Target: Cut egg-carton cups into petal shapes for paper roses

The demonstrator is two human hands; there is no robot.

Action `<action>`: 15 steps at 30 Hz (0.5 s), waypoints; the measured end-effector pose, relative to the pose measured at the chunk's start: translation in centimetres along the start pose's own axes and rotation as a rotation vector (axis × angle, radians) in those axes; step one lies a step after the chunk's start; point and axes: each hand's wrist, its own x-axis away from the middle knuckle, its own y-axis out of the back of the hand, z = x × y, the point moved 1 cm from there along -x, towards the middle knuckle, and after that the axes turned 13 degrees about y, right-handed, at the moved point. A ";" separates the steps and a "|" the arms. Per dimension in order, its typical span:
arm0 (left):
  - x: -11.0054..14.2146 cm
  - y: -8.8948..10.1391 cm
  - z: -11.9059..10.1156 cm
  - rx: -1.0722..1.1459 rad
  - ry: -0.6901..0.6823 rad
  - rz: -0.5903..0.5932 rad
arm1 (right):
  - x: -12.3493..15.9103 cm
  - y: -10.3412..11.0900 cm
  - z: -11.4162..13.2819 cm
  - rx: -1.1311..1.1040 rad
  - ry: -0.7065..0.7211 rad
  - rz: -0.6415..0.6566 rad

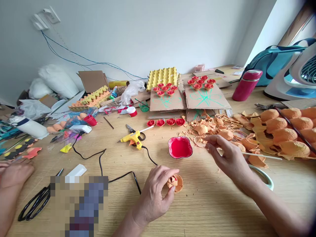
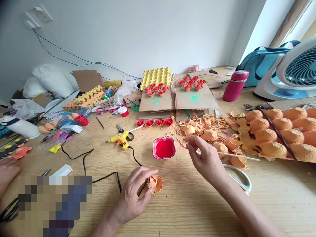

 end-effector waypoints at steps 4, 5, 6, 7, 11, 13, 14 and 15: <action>0.0 -0.1 -0.1 -0.092 -0.019 -0.007 | -0.1 0.0 0.1 -0.024 -0.004 0.006; 0.0 -0.1 -0.2 -0.109 -0.015 -0.002 | -0.1 0.0 0.1 -0.027 -0.009 0.006; -0.1 -0.1 -0.2 -0.123 -0.010 0.004 | -0.1 0.0 0.0 -0.027 -0.012 0.004; -0.1 -0.1 -0.2 -0.134 -0.005 0.011 | -0.1 0.0 0.0 -0.025 -0.013 0.002; 0.0 -0.1 -0.4 -0.145 -0.001 0.034 | 0.0 -0.1 -0.1 -0.027 -0.006 0.003; 0.0 0.0 -0.4 -0.139 -0.003 0.040 | 0.0 -0.1 0.0 -0.041 -0.011 0.004; 0.0 0.0 -0.4 -0.134 -0.006 0.043 | -0.1 0.0 0.0 -0.048 -0.014 0.003; 0.0 0.0 -0.3 -0.128 -0.010 0.046 | -0.1 0.0 0.1 -0.052 -0.017 0.003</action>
